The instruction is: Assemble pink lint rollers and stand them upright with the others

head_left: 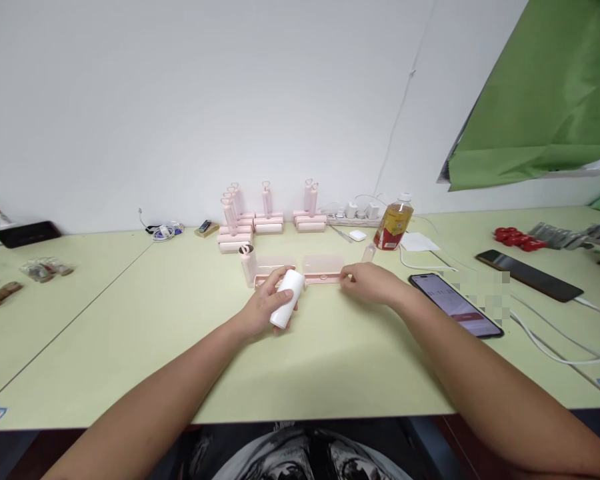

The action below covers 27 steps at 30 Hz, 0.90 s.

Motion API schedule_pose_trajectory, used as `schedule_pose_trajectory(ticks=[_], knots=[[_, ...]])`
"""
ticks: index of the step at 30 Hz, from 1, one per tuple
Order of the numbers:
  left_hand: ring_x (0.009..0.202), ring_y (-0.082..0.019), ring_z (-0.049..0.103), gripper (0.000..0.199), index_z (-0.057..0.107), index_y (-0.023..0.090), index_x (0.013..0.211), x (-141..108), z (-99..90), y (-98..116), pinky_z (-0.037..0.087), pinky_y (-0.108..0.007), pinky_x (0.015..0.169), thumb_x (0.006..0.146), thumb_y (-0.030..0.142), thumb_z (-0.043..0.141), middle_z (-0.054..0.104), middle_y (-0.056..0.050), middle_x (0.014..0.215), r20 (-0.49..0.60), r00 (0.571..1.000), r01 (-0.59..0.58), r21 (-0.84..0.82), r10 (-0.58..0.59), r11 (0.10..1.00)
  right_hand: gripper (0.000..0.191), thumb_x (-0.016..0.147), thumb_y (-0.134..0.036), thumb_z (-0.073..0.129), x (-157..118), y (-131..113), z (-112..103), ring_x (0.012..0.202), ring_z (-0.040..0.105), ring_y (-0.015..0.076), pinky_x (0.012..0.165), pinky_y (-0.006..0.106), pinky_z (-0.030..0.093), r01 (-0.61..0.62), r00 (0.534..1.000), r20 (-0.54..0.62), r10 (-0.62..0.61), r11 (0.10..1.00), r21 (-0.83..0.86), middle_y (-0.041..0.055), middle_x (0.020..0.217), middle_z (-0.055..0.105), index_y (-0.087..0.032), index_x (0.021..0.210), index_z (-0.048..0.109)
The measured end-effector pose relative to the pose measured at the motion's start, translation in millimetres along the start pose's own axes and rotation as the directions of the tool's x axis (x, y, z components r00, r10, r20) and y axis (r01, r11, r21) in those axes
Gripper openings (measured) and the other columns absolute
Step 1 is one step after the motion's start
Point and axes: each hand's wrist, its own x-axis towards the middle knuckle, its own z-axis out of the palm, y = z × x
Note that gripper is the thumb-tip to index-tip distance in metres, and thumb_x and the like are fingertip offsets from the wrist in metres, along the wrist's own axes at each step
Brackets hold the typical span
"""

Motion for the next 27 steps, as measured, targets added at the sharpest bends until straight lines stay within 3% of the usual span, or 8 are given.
schedule_pose_trajectory(ticks=[4, 8, 12, 15, 20, 27], knots=[[0.047, -0.009, 0.055, 0.065, 0.034, 0.029, 0.140, 1.5, 1.9, -1.6, 0.043, -0.020, 0.035, 0.084, 0.044, 0.065, 0.061, -0.004, 0.092, -0.023, 1.000, -0.014, 0.007, 0.014, 1.000, 0.014, 0.078, -0.024, 0.057, 4.8, -0.6, 8.3, 0.080, 0.061, 0.0219, 0.059, 0.027, 0.032, -0.017, 0.999, 0.035, 0.020, 0.998, -0.059, 0.0085, 0.093, 0.072, -0.019, 0.082, 0.069], [0.047, -0.011, 0.057, 0.065, 0.033, 0.028, 0.139, 1.8, 2.1, -0.6, 0.041, -0.019, 0.034, 0.084, 0.046, 0.063, 0.061, -0.002, 0.085, -0.057, 0.998, -0.038, 0.020, 0.039, 0.999, 0.008, 0.076, -0.017, 0.054, 2.3, -3.6, 4.6, 0.072, 0.057, 0.0194, 0.057, 0.027, 0.028, -0.014, 0.997, -0.079, 0.008, 0.997, -0.074, 0.0067, 0.082, 0.068, -0.019, 0.072, 0.061], [0.047, -0.014, 0.060, 0.066, 0.030, 0.027, 0.140, 3.3, -0.3, 0.6, 0.039, -0.019, 0.032, 0.085, 0.047, 0.060, 0.063, -0.002, 0.082, -0.127, 0.989, -0.084, -0.018, 0.081, 0.996, 0.011, 0.077, -0.012, 0.049, -3.8, -7.5, 1.8, 0.069, 0.052, 0.0161, 0.060, 0.025, 0.030, 0.218, 0.953, -0.229, -0.198, 0.974, 0.065, 0.0021, 0.077, 0.063, -0.020, 0.081, 0.056], [0.048, -0.016, 0.061, 0.066, 0.029, 0.026, 0.141, 5.2, -2.3, 1.4, 0.037, -0.018, 0.031, 0.086, 0.046, 0.058, 0.065, -0.004, 0.081, -0.198, 0.976, -0.102, -0.059, 0.089, 0.993, 0.014, 0.079, -0.015, 0.049, -6.5, -10.6, 4.4, 0.064, 0.048, 0.0143, 0.060, 0.025, 0.031, 0.351, 0.922, -0.247, -0.298, 0.912, 0.210, -0.0023, 0.071, 0.056, -0.021, 0.090, 0.055], [0.046, -0.014, 0.058, 0.060, 0.032, 0.026, 0.141, 5.6, -2.4, 3.7, 0.033, -0.017, 0.031, 0.088, 0.044, 0.055, 0.065, -0.004, 0.077, -0.237, 0.969, -0.101, -0.130, 0.069, 0.986, 0.020, 0.078, -0.018, 0.049, -5.6, -12.1, 9.4, 0.061, 0.044, 0.0131, 0.058, 0.024, 0.032, 0.402, 0.911, -0.263, -0.318, 0.829, 0.389, -0.0052, 0.069, 0.050, -0.022, 0.096, 0.055], [0.048, -0.014, 0.058, 0.060, 0.032, 0.027, 0.142, 6.1, -3.7, 3.7, 0.032, -0.017, 0.032, 0.089, 0.043, 0.055, 0.063, -0.003, 0.078, -0.239, 0.967, -0.150, -0.237, 0.092, 0.960, 0.027, 0.077, -0.019, 0.047, -3.1, -13.4, 16.3, 0.067, 0.050, 0.0141, 0.061, 0.025, 0.036, 0.454, 0.885, -0.344, -0.314, 0.748, 0.484, -0.0017, 0.078, 0.059, -0.020, 0.101, 0.060]])
